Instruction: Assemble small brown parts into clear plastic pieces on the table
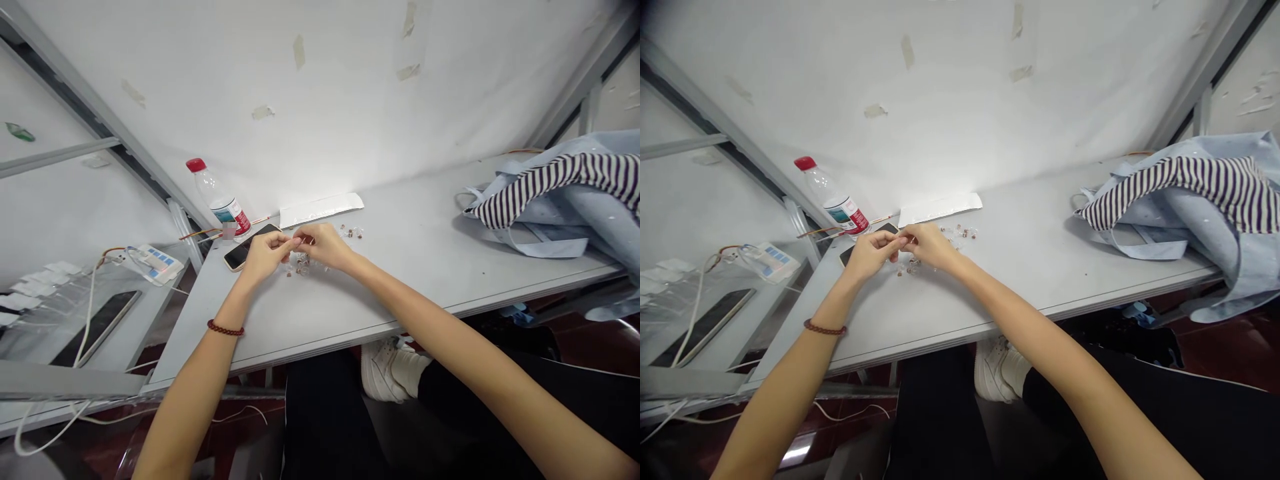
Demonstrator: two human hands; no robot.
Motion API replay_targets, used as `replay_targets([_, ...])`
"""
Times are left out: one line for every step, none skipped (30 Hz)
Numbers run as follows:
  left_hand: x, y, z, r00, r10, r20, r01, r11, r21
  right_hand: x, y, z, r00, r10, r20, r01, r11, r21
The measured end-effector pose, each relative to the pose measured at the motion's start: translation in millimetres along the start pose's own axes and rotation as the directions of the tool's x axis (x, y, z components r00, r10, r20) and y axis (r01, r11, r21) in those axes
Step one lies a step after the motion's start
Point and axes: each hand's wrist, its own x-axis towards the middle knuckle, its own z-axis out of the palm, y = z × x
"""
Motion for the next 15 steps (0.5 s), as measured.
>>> replay_targets([0, 0, -0.7, 1.0, -0.01, 0.004, 0.01, 1.0, -0.007, 0, 0, 0, 1.0, 0.013, -0.013, -0.013, 1.0, -0.028])
replay_targets([0, 0, -1.4, 1.0, -0.02, 0.011, 0.021, 1.0, -0.017, 0, 0, 0, 1.0, 0.022, -0.022, -0.023, 0.998, -0.054])
replay_targets([0, 0, -2.0, 0.999, -0.033, 0.023, 0.034, 0.999, -0.027, 0, 0, 0, 0.999, 0.025, -0.029, -0.027, 0.997, -0.075])
replay_targets([0, 0, -2.5, 0.998, -0.047, 0.04, 0.048, 0.998, -0.037, 0, 0, 1, 0.999, 0.025, -0.03, -0.028, 0.996, -0.088])
replay_targets([0, 0, -3.0, 0.997, -0.06, 0.056, 0.063, 0.997, -0.049, 0, 0, 1, 0.999, 0.022, -0.027, -0.024, 0.995, -0.096])
replay_targets([0, 0, -3.5, 0.995, -0.071, 0.07, 0.076, 0.995, -0.064, 0, 0, 2, 1.0, 0.017, -0.023, -0.019, 0.995, -0.101])
replay_targets([0, -1, -4.2, 0.993, -0.08, 0.081, 0.087, 0.993, -0.083, -1, 0, 2, 1.0, 0.011, -0.018, -0.013, 0.995, -0.102])
replay_targets([0, -1, -5.1, 0.993, -0.086, 0.086, 0.096, 0.989, -0.11, -1, 0, 2, 1.0, 0.006, -0.015, -0.008, 0.995, -0.103])
replay_targets([0, -1, -6.4, 0.992, -0.093, 0.086, 0.104, 0.984, -0.143, -1, 0, 3, 1.0, 0.004, -0.012, -0.005, 0.994, -0.107])
replay_targets([1, -1, -8.3, 0.992, -0.1, 0.075, 0.112, 0.978, -0.178, -1, 1, 2, 1.0, 0.005, -0.011, -0.006, 0.993, -0.117])
replay_targets([2, -2, -10.7, 0.992, -0.11, 0.055, 0.12, 0.97, -0.212, -1, 2, 2, 1.0, 0.01, -0.01, -0.011, 0.991, -0.135])
replay_targets([3, -3, -13.7, 0.992, -0.123, 0.025, 0.126, 0.964, -0.236, -1, 4, 1, 1.0, 0.022, -0.007, -0.023, 0.986, -0.164])
replay_targets([5, -5, -17.2, 0.99, -0.139, -0.017, 0.131, 0.961, -0.244, 0, 6, 0, 0.999, 0.039, -0.003, -0.039, 0.979, -0.202])
replay_targets([6, -8, -21.2, 0.985, -0.155, -0.076, 0.134, 0.965, -0.227, 0, 7, -1, 0.998, 0.057, 0.004, -0.054, 0.968, -0.244])
replay_targets([8, -11, -25.4, 0.977, -0.163, -0.141, 0.137, 0.974, -0.178, 0, 9, -2, 0.997, 0.076, 0.01, -0.07, 0.956, -0.285])
